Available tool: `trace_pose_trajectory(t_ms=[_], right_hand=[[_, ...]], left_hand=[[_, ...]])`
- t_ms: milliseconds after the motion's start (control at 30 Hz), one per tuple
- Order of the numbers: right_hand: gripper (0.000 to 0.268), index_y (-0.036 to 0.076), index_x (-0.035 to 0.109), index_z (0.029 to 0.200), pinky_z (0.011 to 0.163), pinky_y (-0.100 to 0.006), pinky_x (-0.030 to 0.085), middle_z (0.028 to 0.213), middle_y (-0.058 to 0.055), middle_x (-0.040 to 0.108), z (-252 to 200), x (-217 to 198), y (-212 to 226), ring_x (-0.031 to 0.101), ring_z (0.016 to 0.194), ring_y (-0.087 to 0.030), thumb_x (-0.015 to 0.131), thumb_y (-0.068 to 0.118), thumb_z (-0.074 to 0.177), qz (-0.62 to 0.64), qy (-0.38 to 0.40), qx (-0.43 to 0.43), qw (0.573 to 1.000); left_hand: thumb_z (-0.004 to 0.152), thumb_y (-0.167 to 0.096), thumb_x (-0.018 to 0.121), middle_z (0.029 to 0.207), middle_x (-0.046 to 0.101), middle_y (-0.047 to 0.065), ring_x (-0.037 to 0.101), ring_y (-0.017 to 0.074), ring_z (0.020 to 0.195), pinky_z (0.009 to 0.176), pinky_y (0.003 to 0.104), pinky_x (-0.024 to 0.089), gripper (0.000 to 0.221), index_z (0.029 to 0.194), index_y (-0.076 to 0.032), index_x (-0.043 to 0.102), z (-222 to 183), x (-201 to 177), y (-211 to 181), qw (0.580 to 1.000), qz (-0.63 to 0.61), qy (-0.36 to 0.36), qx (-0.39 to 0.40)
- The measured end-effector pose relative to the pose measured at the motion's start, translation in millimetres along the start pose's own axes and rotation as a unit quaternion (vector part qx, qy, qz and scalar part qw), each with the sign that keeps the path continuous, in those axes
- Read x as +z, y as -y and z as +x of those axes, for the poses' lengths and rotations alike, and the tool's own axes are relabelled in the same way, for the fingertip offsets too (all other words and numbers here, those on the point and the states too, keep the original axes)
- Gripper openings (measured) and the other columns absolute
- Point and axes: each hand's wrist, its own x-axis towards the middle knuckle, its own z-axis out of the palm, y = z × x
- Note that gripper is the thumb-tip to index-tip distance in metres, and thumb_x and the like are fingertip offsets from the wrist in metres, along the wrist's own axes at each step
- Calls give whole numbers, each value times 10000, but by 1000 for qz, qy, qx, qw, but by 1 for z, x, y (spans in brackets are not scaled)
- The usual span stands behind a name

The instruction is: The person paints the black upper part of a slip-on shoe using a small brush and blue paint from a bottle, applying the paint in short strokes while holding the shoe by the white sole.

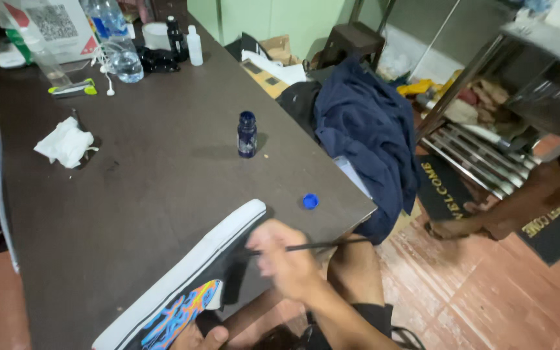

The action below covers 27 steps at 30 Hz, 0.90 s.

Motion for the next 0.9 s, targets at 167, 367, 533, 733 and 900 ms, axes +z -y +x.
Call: trace_pose_trajectory(t_ms=[167, 367, 533, 733, 900], right_hand=[[161, 71, 672, 823, 651, -270, 471, 766, -41, 646, 4, 4, 0, 614, 693, -148, 560, 126, 925, -167, 8, -146, 975], [234, 19, 671, 803, 476, -222, 450, 662, -59, 622, -8, 6, 9, 534, 476, -109, 581, 179, 948, -38, 146, -89, 985], [227, 18, 673, 827, 529, -256, 487, 652, -70, 592, 4, 0, -41, 559, 531, -125, 549, 159, 953, -77, -35, -198, 976], [138, -19, 673, 926, 527, -229, 576, 756, -126, 621, -6, -1, -38, 604, 510, -127, 571, 74, 936, 42, 2, -169, 985], [135, 2, 698, 1009, 708, -280, 528, 880, -115, 688, 1, -5, -22, 635, 780, -181, 635, 69, 911, -73, 43, -247, 965]], left_hand=[[721, -818, 364, 1567, 175, 274, 121, 356, 1482, 1198, 450, 31, 1119, 1459, 19, 280, 120, -48, -105, 998, 37, -16, 42], [768, -833, 262, 1522, 294, 244, 208, 367, 1443, 1168, 475, 58, 1046, 1440, -40, 370, 123, -65, -143, 989, 141, 36, 2], [744, -868, 215, 1465, 398, 224, 301, 376, 1397, 1159, 481, 114, 1049, 1391, -81, 464, 122, -65, -143, 987, 159, 14, -10], [727, -877, 232, 1478, 366, 256, 270, 380, 1418, 1168, 473, 99, 1089, 1396, -45, 451, 123, -65, -136, 991, 133, 18, -10], [898, -703, 312, 1231, 614, 203, 448, 330, 1289, 1117, 465, 201, 775, 1082, -37, 663, 103, -50, -103, 987, 100, 120, -45]])
